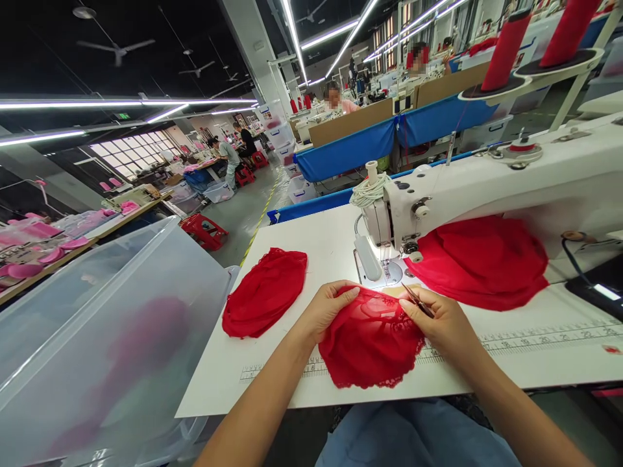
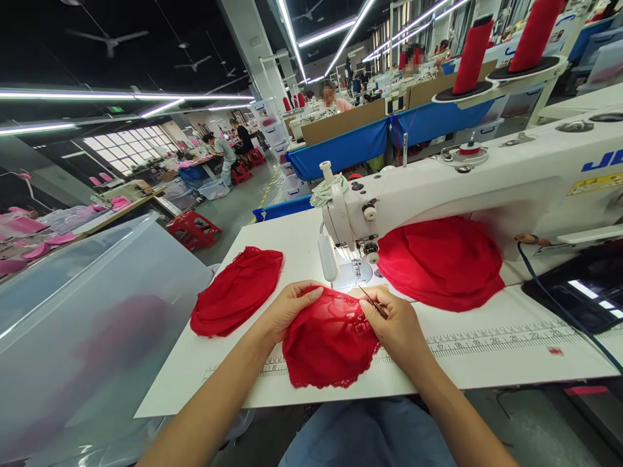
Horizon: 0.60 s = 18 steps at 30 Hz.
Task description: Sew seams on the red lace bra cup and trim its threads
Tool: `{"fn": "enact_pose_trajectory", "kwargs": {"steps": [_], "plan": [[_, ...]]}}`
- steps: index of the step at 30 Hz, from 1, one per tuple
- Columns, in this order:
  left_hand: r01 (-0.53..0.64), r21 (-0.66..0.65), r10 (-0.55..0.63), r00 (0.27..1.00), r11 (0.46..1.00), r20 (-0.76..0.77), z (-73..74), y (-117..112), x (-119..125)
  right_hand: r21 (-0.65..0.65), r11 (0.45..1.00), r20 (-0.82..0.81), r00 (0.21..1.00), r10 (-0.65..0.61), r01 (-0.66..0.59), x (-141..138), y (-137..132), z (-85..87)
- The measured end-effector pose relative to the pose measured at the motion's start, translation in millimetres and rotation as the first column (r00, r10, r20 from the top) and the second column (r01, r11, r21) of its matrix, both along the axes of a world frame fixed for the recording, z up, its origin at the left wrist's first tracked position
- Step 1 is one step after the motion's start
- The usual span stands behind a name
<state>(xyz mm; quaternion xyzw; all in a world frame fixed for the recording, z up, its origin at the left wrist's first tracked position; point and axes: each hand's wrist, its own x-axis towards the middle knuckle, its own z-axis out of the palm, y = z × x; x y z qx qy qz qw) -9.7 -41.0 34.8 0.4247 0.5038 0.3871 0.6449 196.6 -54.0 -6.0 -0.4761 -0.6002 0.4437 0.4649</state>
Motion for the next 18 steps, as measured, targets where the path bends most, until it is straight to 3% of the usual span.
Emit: {"fn": "enact_pose_trajectory", "kwargs": {"steps": [5,10,12,14,16,18], "plan": [[0.215,0.125,-0.158,0.92,0.969,-0.36,3.1,0.2,-3.7,0.077,0.994,0.083,0.993,-0.085,0.079,7.9,-9.6,7.5],[0.217,0.098,-0.169,0.919,0.971,-0.356,-1.4,2.3,-9.2,0.223,0.963,0.288,0.934,-0.21,0.148,34.2,-21.1,-1.1],[0.173,0.101,-0.126,0.924,0.98,-0.361,-4.2,3.4,-10.8,0.305,0.935,0.479,0.82,-0.313,0.178,53.2,-26.7,-8.3],[0.149,0.12,-0.091,0.915,0.981,-0.394,-5.7,5.1,-12.5,0.39,0.899,0.663,0.617,-0.425,0.2,73.0,-32.3,-15.0],[0.162,0.167,-0.064,0.877,0.973,-0.475,-5.3,7.2,-13.7,0.467,0.871,0.741,0.469,-0.48,0.153,89.1,-36.6,-19.8],[0.189,0.227,-0.013,0.794,0.955,-0.607,-3.2,9.3,-12.7,0.534,0.841,0.758,0.39,-0.522,0.089,99.1,-39.3,-22.4]]}}
